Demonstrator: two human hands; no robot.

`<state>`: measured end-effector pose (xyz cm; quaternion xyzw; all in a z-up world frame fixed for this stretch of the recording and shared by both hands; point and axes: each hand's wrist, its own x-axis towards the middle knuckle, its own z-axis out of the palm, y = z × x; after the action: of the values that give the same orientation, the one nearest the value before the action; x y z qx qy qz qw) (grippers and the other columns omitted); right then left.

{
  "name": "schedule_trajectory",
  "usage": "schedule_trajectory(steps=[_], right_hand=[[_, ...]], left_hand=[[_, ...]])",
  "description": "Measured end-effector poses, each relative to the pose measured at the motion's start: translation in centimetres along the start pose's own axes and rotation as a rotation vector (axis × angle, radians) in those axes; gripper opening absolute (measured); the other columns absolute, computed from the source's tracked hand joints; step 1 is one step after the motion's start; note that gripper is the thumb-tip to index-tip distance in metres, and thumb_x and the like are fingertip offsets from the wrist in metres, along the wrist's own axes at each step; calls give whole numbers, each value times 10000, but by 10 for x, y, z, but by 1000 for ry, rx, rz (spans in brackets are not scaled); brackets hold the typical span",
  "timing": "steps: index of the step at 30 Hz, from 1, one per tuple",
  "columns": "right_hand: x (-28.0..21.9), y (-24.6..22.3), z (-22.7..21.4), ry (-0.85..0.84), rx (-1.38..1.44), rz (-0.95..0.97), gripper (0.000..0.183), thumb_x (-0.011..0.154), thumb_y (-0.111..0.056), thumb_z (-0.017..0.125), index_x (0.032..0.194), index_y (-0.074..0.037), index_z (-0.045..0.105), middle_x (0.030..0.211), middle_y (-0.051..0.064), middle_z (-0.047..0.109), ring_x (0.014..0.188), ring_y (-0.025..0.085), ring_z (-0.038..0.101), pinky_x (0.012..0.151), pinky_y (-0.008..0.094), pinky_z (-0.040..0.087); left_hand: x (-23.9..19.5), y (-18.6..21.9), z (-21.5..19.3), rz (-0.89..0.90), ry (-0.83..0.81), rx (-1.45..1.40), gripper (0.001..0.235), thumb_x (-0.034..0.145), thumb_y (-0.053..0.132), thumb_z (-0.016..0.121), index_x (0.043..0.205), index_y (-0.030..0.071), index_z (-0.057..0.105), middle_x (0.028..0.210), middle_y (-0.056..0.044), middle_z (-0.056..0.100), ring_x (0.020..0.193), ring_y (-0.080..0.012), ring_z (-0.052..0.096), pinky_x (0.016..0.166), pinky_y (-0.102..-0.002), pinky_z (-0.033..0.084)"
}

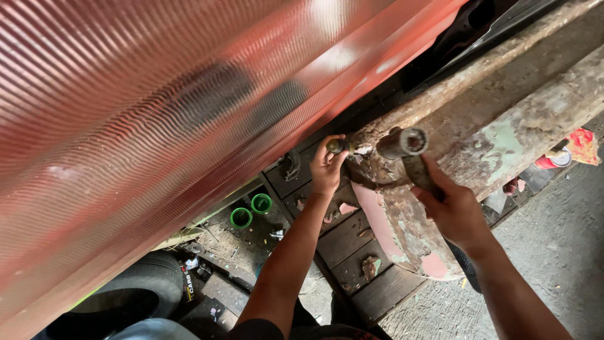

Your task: The person uses a hammer and a metal punch to repeatedly strike a metal panel resting on a wooden workbench. The person adjusts the punch position and continues hammering along the edge of the panel throughout the clip.

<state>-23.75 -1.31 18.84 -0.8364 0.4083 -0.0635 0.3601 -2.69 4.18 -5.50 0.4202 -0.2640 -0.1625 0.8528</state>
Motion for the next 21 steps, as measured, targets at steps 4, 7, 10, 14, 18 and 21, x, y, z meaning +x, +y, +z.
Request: schedule_trajectory(steps=[4,7,10,14,18,21], right_hand=[[3,-32,3,-70,-213,-402,633,963,-190,646,1550,-204,412,890,110,741,587,158,698,518,306,617],[5,-58,6,-49,-406,-773,631,987,-202,631,1572,-189,393,936,151,745,604,200,679,508,324,606],[15,-79,8,-249,-701,-642,695,984,-230,601,1623,-265,329,865,151,698,507,235,636,459,369,584],[40,-90,4,-453,-976,-320,703,1029,-301,538,1651,-346,214,869,165,699,593,263,666,561,396,613],[33,-66,-17,-161,-506,-670,742,892,-285,619,1579,-250,340,921,208,737,673,323,707,618,454,585],[25,-44,-31,-169,-523,-319,672,960,-384,652,1566,-340,363,937,154,760,692,272,743,684,411,597]], left_hand=[[-4,-10,-5,46,-66,92,357,977,37,714,1317,5,610,1249,-83,699,1157,-195,700,1052,-356,603],[-8,-37,-17,121,-77,181,377,931,52,743,1280,3,607,1185,-80,698,1130,-203,688,1030,-350,575],[-11,-68,-27,240,-18,371,371,856,45,783,1188,-4,623,1120,-84,699,1033,-205,681,952,-348,559],[-24,-81,-12,73,-21,189,360,938,-8,716,1280,-14,606,1196,-78,694,1108,-177,668,979,-337,560],[-6,-61,2,153,8,-155,382,939,-32,737,1305,-17,630,1239,-96,689,1098,-163,669,952,-326,576],[-17,-38,-10,12,23,31,344,983,-36,745,1316,-28,657,1201,-115,702,1080,-183,681,947,-322,576]])
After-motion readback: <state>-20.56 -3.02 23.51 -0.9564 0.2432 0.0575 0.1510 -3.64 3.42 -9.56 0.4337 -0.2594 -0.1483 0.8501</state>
